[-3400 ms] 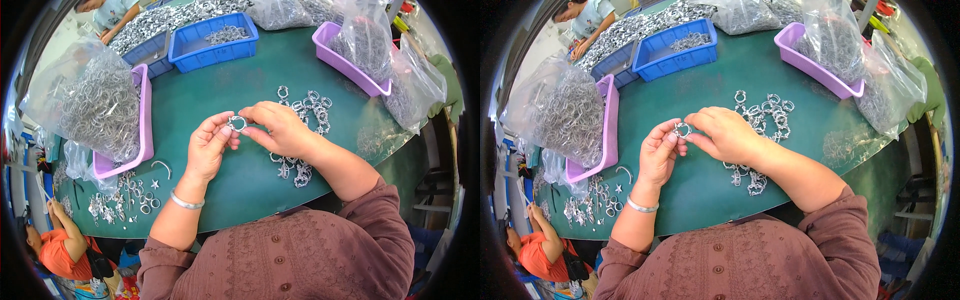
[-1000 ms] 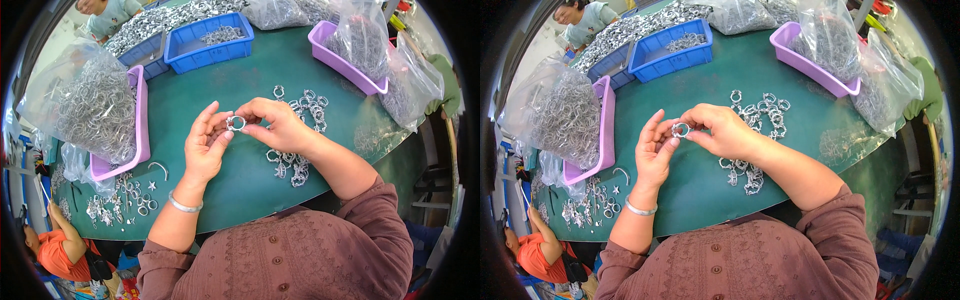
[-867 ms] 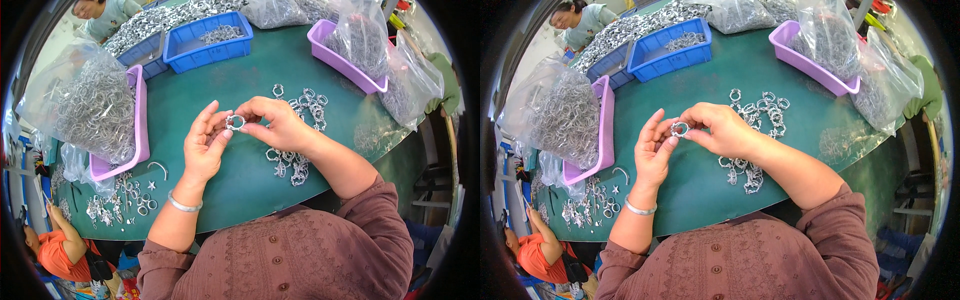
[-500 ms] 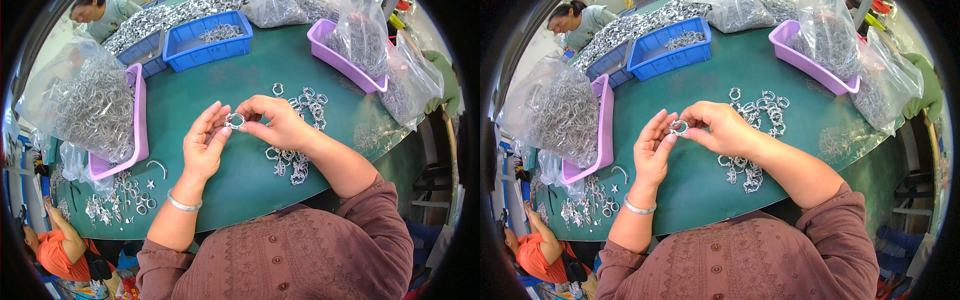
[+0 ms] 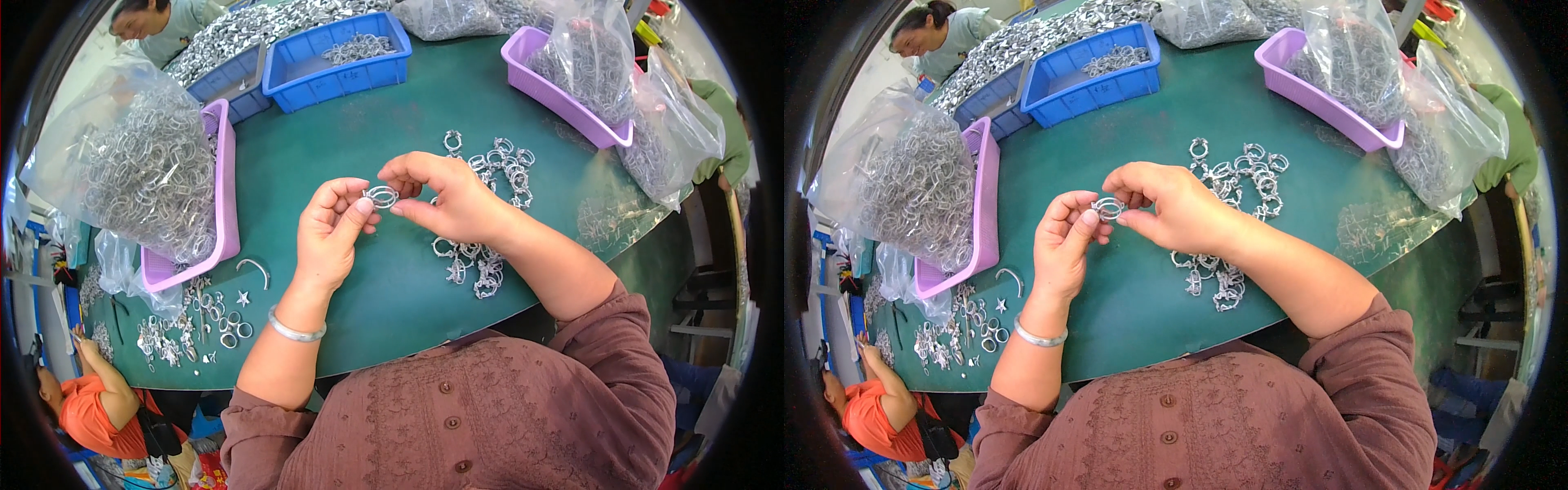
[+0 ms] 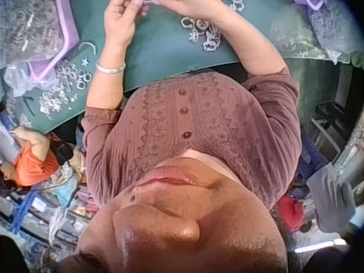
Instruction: The person assembles small metal jewelry pieces by picking up metal rings and attaching small metal components to them by hand.
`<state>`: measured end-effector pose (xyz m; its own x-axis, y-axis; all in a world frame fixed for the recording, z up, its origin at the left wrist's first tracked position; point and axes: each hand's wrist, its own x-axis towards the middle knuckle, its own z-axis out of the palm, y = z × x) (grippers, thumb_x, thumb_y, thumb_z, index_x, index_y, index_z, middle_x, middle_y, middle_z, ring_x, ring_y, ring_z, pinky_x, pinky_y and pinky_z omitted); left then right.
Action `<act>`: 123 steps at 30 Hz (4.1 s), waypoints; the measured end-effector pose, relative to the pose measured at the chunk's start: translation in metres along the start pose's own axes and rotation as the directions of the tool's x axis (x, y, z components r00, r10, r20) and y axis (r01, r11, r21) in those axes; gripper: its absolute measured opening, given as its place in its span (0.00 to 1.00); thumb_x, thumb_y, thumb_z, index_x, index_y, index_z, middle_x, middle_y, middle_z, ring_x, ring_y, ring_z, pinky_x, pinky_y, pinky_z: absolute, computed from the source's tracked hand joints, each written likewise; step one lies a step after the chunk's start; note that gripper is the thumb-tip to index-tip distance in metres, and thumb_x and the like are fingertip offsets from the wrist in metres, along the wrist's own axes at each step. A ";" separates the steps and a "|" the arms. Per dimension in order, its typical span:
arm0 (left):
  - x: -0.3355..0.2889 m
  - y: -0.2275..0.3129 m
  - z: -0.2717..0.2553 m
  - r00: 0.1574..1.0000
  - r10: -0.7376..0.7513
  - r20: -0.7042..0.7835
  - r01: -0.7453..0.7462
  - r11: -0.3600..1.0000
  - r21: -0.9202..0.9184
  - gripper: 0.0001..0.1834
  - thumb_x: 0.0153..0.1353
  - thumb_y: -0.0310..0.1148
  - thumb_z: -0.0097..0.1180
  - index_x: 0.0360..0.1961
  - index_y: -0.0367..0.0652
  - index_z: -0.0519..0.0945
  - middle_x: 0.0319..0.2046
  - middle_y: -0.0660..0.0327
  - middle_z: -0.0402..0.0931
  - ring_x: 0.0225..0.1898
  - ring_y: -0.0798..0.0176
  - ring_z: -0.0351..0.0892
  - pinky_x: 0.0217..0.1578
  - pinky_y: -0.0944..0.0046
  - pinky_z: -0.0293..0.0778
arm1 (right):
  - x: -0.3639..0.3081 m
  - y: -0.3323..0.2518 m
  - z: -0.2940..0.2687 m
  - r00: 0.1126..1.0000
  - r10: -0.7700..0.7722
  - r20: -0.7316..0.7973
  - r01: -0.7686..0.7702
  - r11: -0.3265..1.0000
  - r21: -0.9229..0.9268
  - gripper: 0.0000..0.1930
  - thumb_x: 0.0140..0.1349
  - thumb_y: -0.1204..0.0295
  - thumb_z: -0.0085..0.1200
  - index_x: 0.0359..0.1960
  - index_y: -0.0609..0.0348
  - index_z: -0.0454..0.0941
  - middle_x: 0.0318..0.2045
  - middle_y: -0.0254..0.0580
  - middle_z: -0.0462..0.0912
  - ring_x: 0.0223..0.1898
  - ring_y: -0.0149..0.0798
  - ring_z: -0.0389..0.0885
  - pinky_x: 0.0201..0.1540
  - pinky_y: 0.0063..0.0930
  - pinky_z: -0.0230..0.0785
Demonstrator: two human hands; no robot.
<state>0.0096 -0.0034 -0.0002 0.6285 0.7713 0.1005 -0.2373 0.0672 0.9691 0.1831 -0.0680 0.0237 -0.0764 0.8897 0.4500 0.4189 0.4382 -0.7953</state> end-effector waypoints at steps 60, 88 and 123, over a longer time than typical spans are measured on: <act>-0.005 -0.004 0.005 0.916 0.377 0.139 -0.401 0.883 0.245 0.33 0.49 0.14 0.52 0.58 0.41 0.59 0.39 0.61 0.65 0.43 0.67 0.69 0.46 0.66 0.70 | -0.002 0.001 0.000 0.995 0.007 0.098 -0.003 0.999 -0.041 0.25 0.47 0.83 0.56 0.50 0.62 0.67 0.35 0.42 0.78 0.36 0.34 0.78 0.40 0.27 0.70; 0.004 -0.004 -0.008 0.953 -0.302 0.034 0.289 0.867 -0.405 0.12 0.60 0.35 0.46 0.40 0.38 0.73 0.34 0.57 0.75 0.37 0.59 0.76 0.32 0.65 0.74 | 0.006 0.054 -0.068 0.912 0.405 -0.063 -0.267 0.470 -0.842 0.16 0.45 0.78 0.56 0.39 0.55 0.74 0.37 0.40 0.74 0.44 0.45 0.71 0.46 0.35 0.64; -0.003 -0.003 -0.002 0.983 -0.092 0.160 0.149 0.909 -0.390 0.16 0.58 0.26 0.52 0.49 0.42 0.71 0.37 0.63 0.73 0.31 0.73 0.71 0.28 0.74 0.67 | 0.002 -0.004 -0.002 0.979 -0.204 0.015 0.201 0.948 -0.247 0.15 0.45 0.75 0.59 0.35 0.61 0.71 0.32 0.43 0.75 0.35 0.47 0.75 0.36 0.34 0.69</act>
<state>0.0070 -0.0046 -0.0038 0.7582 0.6504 0.0458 -0.4110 0.4223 0.8079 0.1826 -0.0687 0.0285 -0.1735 0.7833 0.5970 0.6054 0.5630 -0.5627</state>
